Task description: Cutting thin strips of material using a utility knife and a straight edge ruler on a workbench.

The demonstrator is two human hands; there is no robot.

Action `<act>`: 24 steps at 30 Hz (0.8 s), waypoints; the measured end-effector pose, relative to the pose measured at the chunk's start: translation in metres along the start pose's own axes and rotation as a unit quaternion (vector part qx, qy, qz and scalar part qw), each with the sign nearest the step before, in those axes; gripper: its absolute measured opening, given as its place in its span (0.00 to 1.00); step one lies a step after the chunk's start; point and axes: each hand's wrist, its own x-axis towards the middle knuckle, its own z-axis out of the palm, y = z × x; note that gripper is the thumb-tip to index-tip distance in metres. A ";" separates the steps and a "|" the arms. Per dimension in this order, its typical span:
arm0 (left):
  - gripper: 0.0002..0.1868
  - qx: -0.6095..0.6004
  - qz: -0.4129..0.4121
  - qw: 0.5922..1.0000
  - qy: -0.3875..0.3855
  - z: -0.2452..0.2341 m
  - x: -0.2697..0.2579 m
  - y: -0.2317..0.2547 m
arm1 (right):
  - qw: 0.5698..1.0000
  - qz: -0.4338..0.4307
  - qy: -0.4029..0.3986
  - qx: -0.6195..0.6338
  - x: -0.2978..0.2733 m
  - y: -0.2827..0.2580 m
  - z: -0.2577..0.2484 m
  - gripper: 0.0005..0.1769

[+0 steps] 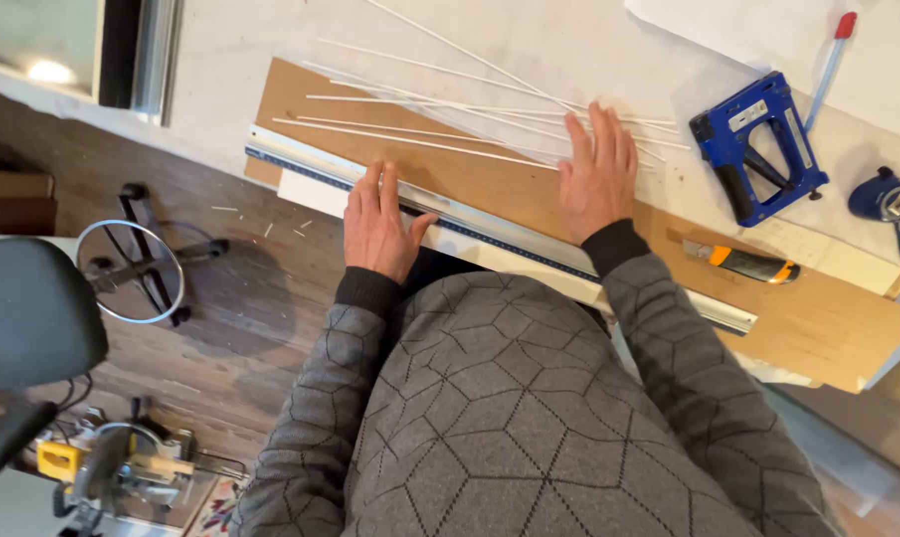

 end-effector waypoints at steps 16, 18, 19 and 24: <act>0.59 0.058 0.258 0.952 -0.155 -0.022 0.174 -0.006 | 0.991 -0.023 -0.056 0.123 0.052 -0.021 -0.027 0.36; 0.60 0.074 0.301 0.937 -0.162 -0.020 0.187 0.002 | 0.992 -0.037 -0.057 0.110 0.051 -0.017 -0.017 0.17; 0.60 0.072 0.305 0.935 -0.166 -0.021 0.188 0.005 | 0.992 -0.031 -0.058 0.109 0.051 -0.018 -0.017 0.17; 0.46 0.069 0.379 0.905 -0.178 -0.007 0.189 0.010 | 0.992 -0.049 -0.058 0.101 0.054 -0.024 -0.021 0.14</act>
